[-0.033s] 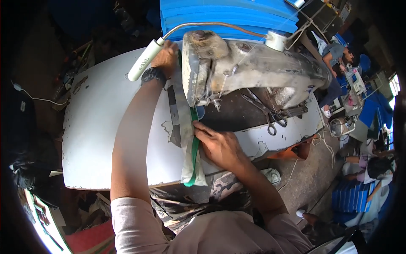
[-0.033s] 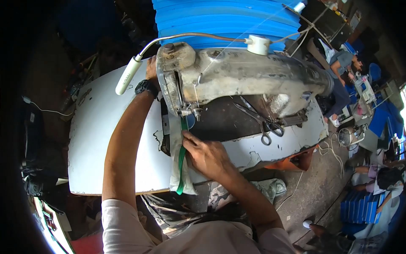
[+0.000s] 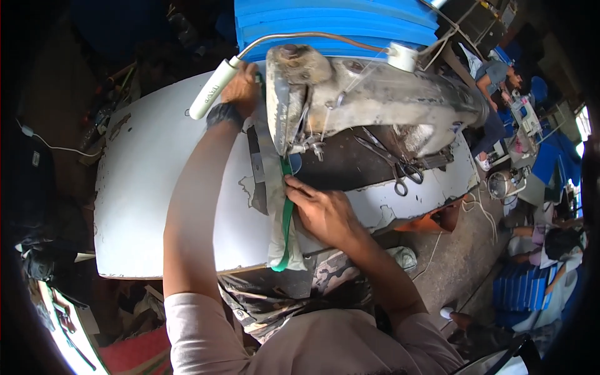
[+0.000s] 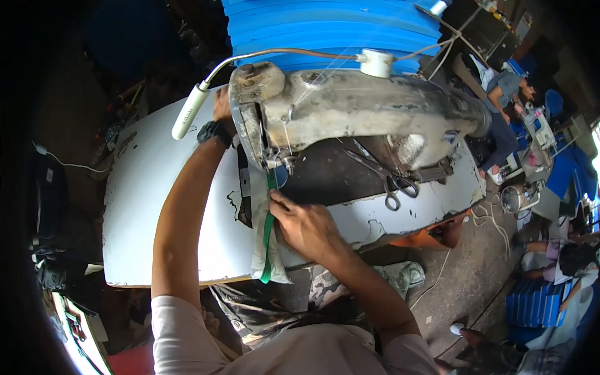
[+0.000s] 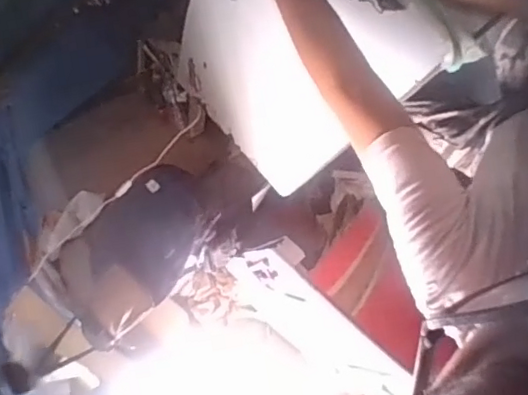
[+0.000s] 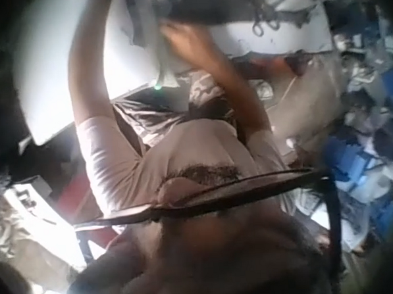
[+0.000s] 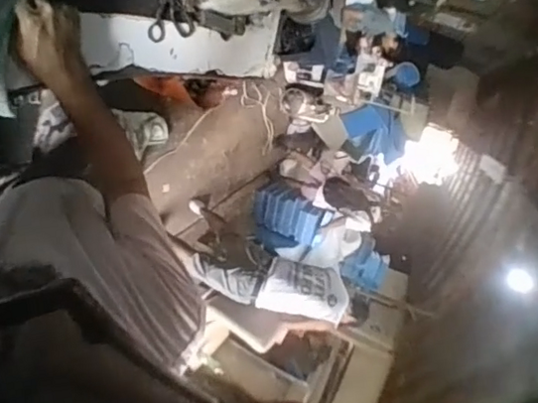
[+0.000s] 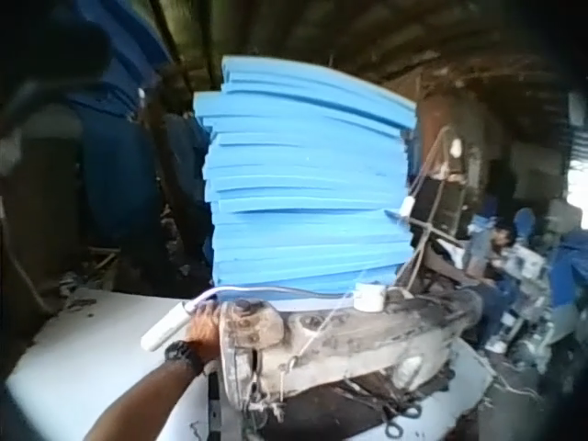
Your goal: Sewing pieces of upholstery material using an industrial sewing machine and trimming with scissors.
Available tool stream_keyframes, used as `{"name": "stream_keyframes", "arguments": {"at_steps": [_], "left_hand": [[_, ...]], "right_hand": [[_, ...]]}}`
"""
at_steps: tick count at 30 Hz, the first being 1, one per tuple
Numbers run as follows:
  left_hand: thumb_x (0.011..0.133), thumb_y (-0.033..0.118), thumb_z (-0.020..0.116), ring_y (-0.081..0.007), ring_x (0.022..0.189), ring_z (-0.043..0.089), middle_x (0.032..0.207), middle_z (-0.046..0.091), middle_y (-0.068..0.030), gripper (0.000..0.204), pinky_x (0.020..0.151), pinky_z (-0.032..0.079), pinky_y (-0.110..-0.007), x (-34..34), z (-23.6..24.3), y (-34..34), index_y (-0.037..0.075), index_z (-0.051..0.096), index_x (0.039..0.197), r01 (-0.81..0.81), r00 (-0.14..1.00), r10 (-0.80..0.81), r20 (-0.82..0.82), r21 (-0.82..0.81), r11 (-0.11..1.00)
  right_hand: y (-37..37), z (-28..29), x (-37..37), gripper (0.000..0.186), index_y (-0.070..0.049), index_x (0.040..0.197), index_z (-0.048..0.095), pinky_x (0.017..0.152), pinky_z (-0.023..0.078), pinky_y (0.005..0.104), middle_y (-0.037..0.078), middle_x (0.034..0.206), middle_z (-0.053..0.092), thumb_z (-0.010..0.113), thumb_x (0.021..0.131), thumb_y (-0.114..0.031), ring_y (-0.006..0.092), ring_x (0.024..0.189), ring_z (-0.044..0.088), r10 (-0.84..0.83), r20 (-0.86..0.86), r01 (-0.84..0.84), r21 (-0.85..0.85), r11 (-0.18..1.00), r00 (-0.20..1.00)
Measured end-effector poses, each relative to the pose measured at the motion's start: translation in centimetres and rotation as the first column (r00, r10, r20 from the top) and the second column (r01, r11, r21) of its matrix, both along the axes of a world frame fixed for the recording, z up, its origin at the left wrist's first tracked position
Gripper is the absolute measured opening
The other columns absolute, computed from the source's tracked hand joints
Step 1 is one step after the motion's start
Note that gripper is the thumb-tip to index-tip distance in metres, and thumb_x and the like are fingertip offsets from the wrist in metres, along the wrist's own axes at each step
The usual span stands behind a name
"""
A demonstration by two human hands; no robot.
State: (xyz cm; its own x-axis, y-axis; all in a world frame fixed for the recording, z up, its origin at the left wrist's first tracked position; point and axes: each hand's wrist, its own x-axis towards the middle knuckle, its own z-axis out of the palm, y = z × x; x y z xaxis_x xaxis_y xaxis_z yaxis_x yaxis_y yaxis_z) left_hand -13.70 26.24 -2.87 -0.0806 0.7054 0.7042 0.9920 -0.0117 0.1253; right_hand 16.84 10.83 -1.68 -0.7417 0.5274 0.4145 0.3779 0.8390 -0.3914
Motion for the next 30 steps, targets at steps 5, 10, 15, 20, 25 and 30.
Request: {"name": "stream_keyframes", "arguments": {"at_steps": [5,10,15,20,25,30], "left_hand": [[0.099,0.016,0.056,-0.0366,0.097,0.068,0.102,0.069,-0.0143,0.018,0.085,0.052,-0.051,5.1,1.5,-11.0,0.008,0.071,0.097,0.092,0.983,-0.025,0.182,-0.374,0.923],[0.1,0.029,0.07,-0.0324,0.095,0.065,0.101,0.069,-0.0198,0.038,0.082,0.054,-0.045,13.1,2.4,-25.6,-0.009,0.071,0.1,0.451,0.852,-0.295,0.433,-0.321,0.833],[0.088,0.019,0.081,-0.034,0.095,0.061,0.102,0.066,-0.0159,0.028,0.09,0.044,-0.047,18.8,3.0,-32.7,-0.002,0.063,0.091,0.331,0.863,-0.2,0.463,-0.222,0.917],[0.089,0.01,0.077,-0.0347,0.093,0.062,0.093,0.067,-0.0135,0.019,0.089,0.044,-0.047,22.7,2.6,-38.4,0.003,0.062,0.098,0.316,0.857,-0.165,0.488,-0.247,0.916],[0.088,0.012,0.075,-0.0355,0.096,0.06,0.098,0.065,-0.0149,0.016,0.087,0.046,-0.047,25.1,2.1,-42.1,0.002,0.064,0.097,0.321,0.896,-0.187,0.403,-0.299,0.898],[0.082,0.008,0.079,-0.0348,0.128,0.058,0.123,0.067,-0.0152,0.023,0.108,0.047,-0.052,25.0,3.5,-42.1,0.003,0.07,0.102,0.449,0.889,-0.414,0.194,-0.194,0.872]], "right_hand": [[0.9,-1.2,0.7,0.023,-0.006,0.109,0.07,0.067,0.061,0.0437,0.007,0.136,0.069,0.065,0.087,-0.006,0.0344,0.077,0.074,-0.053,0.057,0.057,-0.057,0.997,0.997],[1.1,-1.9,0.9,0.025,-0.005,0.111,0.071,0.072,0.063,0.0423,0.008,0.13,0.072,0.065,0.087,-0.005,0.0326,0.085,0.076,-0.012,-0.038,0.011,-0.009,1.0,0.999],[-0.3,-1.8,1.9,0.027,-0.004,0.114,0.072,0.072,0.063,0.0399,0.012,0.127,0.072,0.065,0.088,-0.003,0.0319,0.087,0.076,0.029,-0.212,-0.008,0.099,0.995,0.977],[-4.5,-1.7,4.9,0.032,0.003,0.118,0.071,0.084,0.063,0.0378,0.018,0.123,0.073,0.069,0.086,0.01,0.0327,0.101,0.076,0.031,-0.434,-0.029,0.013,1.0,0.901],[-8.8,-0.8,8.5,0.032,0.005,0.119,0.068,0.087,0.061,0.0349,0.018,0.125,0.072,0.065,0.089,0.014,0.0315,0.109,0.074,-0.057,-0.548,-0.101,-0.255,0.962,0.835],[-10.6,0.0,10.4,0.034,0.004,0.123,0.066,0.089,0.061,0.0347,0.019,0.128,0.071,0.065,0.089,0.012,0.0308,0.112,0.073,-0.027,-0.5,-0.11,-0.243,0.964,0.866]]}}
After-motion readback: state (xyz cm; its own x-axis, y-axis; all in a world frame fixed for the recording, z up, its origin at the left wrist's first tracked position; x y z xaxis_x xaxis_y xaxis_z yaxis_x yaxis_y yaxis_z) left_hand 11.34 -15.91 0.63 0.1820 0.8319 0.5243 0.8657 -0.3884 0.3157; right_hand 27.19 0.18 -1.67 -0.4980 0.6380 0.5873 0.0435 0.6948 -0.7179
